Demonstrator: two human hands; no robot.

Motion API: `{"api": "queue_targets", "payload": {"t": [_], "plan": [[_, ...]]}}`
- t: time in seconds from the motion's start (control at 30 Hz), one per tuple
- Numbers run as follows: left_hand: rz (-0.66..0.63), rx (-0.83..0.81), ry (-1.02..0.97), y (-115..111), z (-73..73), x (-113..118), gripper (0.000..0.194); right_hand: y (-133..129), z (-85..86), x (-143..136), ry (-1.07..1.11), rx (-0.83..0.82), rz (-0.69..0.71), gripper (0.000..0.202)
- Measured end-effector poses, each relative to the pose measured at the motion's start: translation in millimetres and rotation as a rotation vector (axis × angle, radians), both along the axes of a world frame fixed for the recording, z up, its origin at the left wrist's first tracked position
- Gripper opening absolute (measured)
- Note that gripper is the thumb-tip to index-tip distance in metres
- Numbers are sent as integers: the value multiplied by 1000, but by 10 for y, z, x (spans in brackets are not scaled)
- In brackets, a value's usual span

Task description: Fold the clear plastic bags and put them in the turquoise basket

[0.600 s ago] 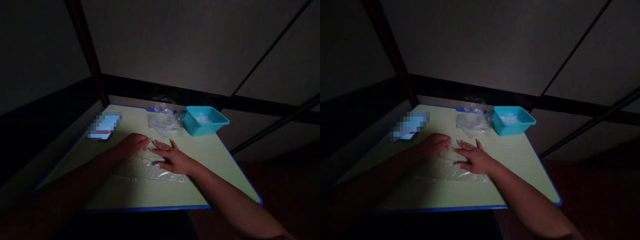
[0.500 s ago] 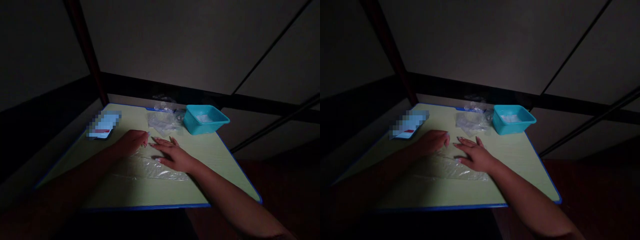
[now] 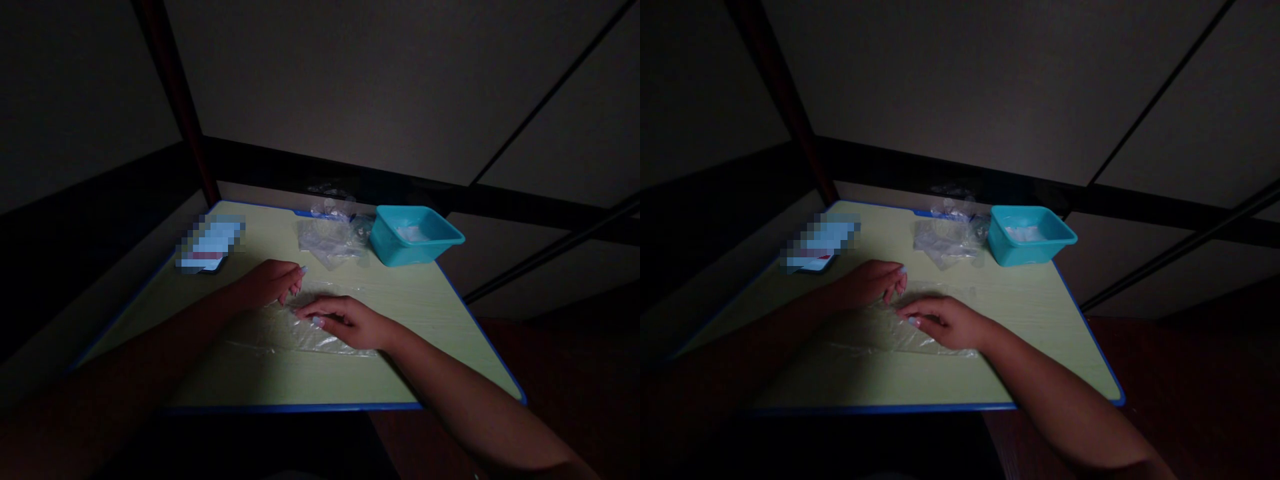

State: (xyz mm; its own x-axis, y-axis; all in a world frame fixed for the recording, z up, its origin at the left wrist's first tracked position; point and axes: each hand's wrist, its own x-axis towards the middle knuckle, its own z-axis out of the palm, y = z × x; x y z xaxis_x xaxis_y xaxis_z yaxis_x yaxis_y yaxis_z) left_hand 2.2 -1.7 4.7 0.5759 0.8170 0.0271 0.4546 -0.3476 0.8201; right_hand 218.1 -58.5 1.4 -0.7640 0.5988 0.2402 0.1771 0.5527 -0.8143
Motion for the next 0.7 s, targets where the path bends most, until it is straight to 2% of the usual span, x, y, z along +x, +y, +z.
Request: {"api": "queue_targets", "payload": {"t": [0.23, 0.37, 0.57, 0.7], "plan": [[-42, 74, 95, 16, -64, -19, 38, 27, -8, 11, -6, 44, -51, 30], [-42, 143, 130, -3, -47, -13, 36, 20, -24, 3, 5, 32, -55, 29], [40, 249, 99, -19, 13, -9, 33, 23, -14, 10, -2, 51, -53, 28], [108, 198, -21, 5, 17, -26, 31, 20, 40, 19, -23, 171, -46, 28]]}}
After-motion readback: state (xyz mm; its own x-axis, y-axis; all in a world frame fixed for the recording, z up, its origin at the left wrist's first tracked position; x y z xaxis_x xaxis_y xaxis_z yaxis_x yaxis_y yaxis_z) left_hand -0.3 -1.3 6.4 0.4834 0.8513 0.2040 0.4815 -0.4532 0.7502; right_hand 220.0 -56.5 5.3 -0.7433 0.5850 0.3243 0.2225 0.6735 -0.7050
